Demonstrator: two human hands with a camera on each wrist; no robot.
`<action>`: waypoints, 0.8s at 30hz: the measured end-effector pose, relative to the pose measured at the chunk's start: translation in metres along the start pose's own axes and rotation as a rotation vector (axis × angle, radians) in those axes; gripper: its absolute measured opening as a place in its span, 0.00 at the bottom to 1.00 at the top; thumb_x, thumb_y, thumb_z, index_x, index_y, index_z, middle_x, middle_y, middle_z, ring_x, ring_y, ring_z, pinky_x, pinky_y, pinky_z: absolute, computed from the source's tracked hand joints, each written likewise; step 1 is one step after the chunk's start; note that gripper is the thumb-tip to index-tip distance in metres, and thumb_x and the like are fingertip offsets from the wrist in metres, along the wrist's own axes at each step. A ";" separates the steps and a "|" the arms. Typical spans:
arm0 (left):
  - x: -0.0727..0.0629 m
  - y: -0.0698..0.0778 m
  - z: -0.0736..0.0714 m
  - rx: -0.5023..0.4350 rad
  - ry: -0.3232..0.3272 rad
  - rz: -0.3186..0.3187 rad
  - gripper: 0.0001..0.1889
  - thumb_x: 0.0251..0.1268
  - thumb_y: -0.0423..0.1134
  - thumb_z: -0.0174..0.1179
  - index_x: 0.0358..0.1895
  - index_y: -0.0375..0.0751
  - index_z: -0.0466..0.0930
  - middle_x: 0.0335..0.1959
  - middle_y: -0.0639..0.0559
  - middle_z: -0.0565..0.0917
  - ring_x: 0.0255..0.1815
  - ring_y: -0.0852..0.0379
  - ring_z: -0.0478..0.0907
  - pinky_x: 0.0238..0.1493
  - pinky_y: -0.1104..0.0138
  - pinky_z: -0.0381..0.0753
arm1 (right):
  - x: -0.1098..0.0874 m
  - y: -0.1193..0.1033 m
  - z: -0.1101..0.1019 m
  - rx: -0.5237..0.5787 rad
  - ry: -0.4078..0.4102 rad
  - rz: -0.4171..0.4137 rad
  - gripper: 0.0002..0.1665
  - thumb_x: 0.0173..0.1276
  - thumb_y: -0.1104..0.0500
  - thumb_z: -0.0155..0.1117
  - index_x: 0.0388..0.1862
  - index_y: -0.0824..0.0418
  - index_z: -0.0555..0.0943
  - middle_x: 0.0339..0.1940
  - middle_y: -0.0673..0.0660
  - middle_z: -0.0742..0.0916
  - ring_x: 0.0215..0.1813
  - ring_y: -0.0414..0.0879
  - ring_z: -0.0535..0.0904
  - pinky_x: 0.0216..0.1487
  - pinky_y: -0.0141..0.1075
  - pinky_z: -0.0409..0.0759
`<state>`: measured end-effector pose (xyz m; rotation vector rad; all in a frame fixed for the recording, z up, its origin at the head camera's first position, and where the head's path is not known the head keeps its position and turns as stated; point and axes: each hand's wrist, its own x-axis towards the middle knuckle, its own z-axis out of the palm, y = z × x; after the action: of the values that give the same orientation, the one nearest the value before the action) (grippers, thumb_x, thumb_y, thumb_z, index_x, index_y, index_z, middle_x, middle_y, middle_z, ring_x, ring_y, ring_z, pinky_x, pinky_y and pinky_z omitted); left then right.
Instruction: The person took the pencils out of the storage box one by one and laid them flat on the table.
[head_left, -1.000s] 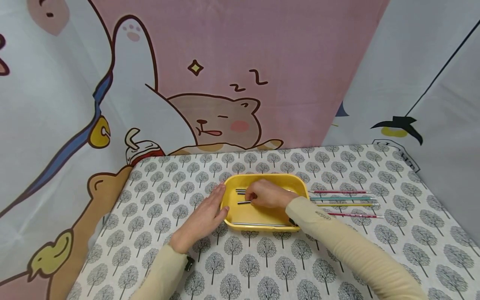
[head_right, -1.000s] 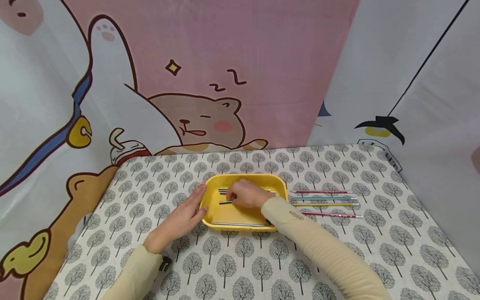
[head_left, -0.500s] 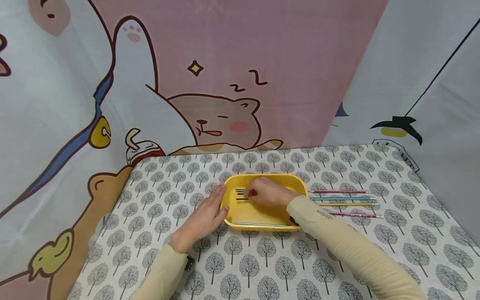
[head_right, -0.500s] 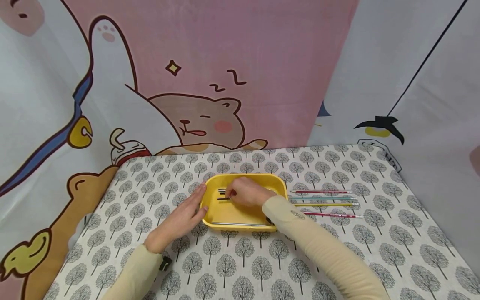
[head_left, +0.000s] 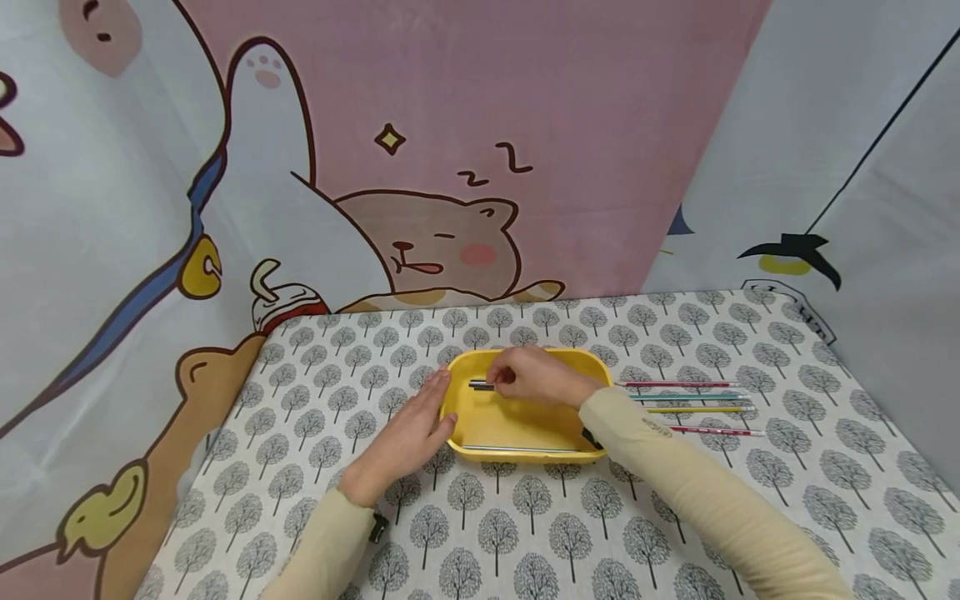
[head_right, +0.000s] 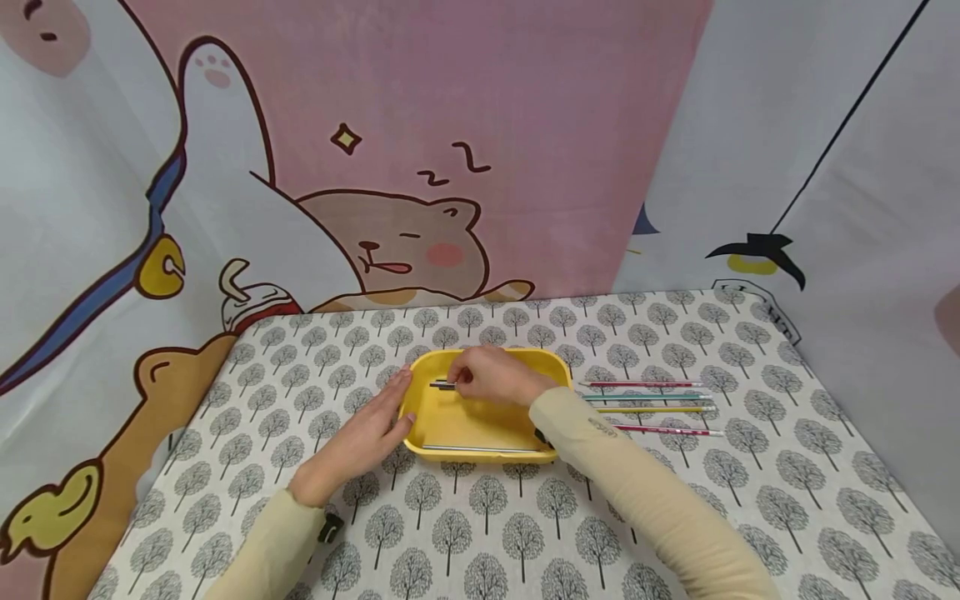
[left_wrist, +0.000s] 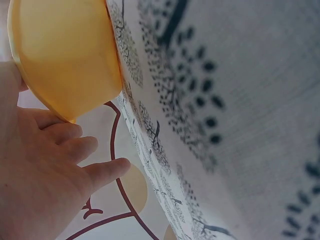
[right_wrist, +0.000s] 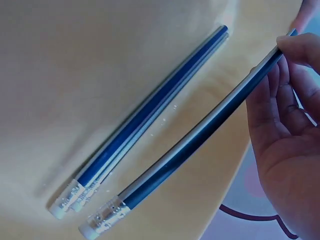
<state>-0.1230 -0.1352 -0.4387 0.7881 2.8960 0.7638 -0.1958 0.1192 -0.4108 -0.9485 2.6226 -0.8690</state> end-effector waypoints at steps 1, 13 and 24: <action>0.000 0.000 0.000 0.000 -0.001 -0.001 0.35 0.83 0.47 0.49 0.82 0.32 0.48 0.84 0.42 0.48 0.83 0.39 0.51 0.79 0.42 0.57 | -0.001 -0.001 -0.001 0.004 0.003 -0.001 0.09 0.66 0.67 0.69 0.44 0.61 0.89 0.38 0.48 0.89 0.38 0.38 0.81 0.45 0.29 0.84; 0.000 0.000 -0.001 -0.004 0.000 0.007 0.36 0.83 0.46 0.49 0.82 0.31 0.48 0.83 0.41 0.48 0.83 0.39 0.51 0.80 0.44 0.56 | -0.008 -0.018 -0.023 0.003 0.111 -0.061 0.07 0.69 0.64 0.70 0.45 0.58 0.90 0.40 0.48 0.89 0.39 0.39 0.80 0.43 0.32 0.84; 0.000 0.001 -0.002 -0.009 -0.010 -0.004 0.36 0.83 0.46 0.49 0.82 0.33 0.48 0.84 0.43 0.48 0.83 0.40 0.50 0.80 0.44 0.55 | -0.021 -0.031 -0.045 0.067 0.179 -0.061 0.08 0.71 0.63 0.70 0.47 0.56 0.90 0.42 0.48 0.90 0.40 0.41 0.82 0.43 0.35 0.85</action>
<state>-0.1232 -0.1348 -0.4365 0.7821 2.8827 0.7694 -0.1808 0.1337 -0.3561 -0.9804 2.7046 -1.0972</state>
